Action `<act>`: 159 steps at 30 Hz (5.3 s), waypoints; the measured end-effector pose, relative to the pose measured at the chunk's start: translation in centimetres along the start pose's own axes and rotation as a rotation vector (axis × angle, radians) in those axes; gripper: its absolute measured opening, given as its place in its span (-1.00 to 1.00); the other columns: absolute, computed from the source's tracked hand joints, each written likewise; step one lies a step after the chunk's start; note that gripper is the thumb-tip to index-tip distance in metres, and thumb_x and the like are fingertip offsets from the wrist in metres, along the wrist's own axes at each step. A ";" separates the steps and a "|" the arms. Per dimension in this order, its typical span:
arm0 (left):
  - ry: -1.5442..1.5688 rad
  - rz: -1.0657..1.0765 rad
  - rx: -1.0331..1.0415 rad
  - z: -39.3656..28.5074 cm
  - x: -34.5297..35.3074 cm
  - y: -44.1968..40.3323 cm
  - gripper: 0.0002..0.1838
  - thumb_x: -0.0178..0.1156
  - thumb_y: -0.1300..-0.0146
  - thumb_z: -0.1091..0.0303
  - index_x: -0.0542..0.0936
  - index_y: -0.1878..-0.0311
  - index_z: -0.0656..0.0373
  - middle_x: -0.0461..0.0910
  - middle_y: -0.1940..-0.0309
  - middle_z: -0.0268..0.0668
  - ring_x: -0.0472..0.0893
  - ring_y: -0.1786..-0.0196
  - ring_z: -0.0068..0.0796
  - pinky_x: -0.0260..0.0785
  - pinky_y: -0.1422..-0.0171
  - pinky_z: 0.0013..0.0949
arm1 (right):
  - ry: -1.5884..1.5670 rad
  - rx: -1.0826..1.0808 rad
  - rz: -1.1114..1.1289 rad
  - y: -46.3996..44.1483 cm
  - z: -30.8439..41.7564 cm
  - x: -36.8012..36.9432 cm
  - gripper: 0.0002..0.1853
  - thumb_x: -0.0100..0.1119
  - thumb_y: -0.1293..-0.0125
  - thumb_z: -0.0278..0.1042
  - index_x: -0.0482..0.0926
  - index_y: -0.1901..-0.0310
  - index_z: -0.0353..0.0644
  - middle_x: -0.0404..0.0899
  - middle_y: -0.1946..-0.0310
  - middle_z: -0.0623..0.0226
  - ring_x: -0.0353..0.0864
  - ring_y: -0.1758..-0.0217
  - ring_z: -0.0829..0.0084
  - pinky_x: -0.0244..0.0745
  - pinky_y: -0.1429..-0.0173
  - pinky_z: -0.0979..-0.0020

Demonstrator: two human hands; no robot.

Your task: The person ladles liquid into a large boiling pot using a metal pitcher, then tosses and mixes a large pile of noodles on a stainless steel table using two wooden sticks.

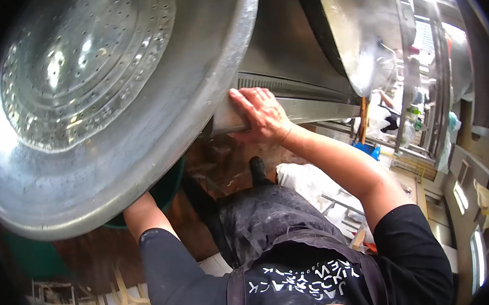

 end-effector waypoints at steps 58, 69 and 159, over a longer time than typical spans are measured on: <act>-0.881 -0.190 0.784 -81.5 -13.1 73.6 -0.79 0.36 -0.09 0.35 0.71 0.34 0.35 0.71 0.50 -0.08 0.71 0.41 -0.26 0.55 0.31 -0.18 | -0.984 0.757 -0.108 59.9 -24.8 -2.6 -0.53 0.28 -0.40 -0.24 0.51 -0.28 -0.19 0.70 -0.05 0.09 0.71 -0.08 0.21 0.59 -0.18 0.25; -0.755 -0.896 0.922 -93.3 -12.8 81.3 -0.70 0.00 -0.44 0.29 0.60 -0.11 0.16 0.70 -0.06 -0.12 0.71 -0.13 -0.18 0.60 -0.15 -0.16 | -0.949 0.694 -0.170 56.4 -24.9 -3.5 -0.55 0.30 -0.39 -0.30 0.52 -0.27 -0.18 0.72 0.01 0.18 0.69 -0.06 0.37 0.58 -0.20 0.33; 0.352 0.108 0.140 -13.1 -14.9 45.8 -0.68 0.34 -0.19 0.42 0.40 0.10 0.25 0.43 0.61 -0.35 0.40 0.75 -0.52 0.30 0.72 -0.34 | -0.110 0.048 -0.070 6.0 -2.8 -2.2 -0.06 0.43 -0.16 0.01 0.19 -0.50 -0.14 0.26 -0.45 0.01 0.18 -0.55 0.03 0.04 -0.59 -0.08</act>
Point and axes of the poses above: each hand's wrist, its own y-axis away from the middle knuckle, its own x-axis out of the palm, z = x × y, the point moved 8 cm from there along -y, towards the middle knuckle
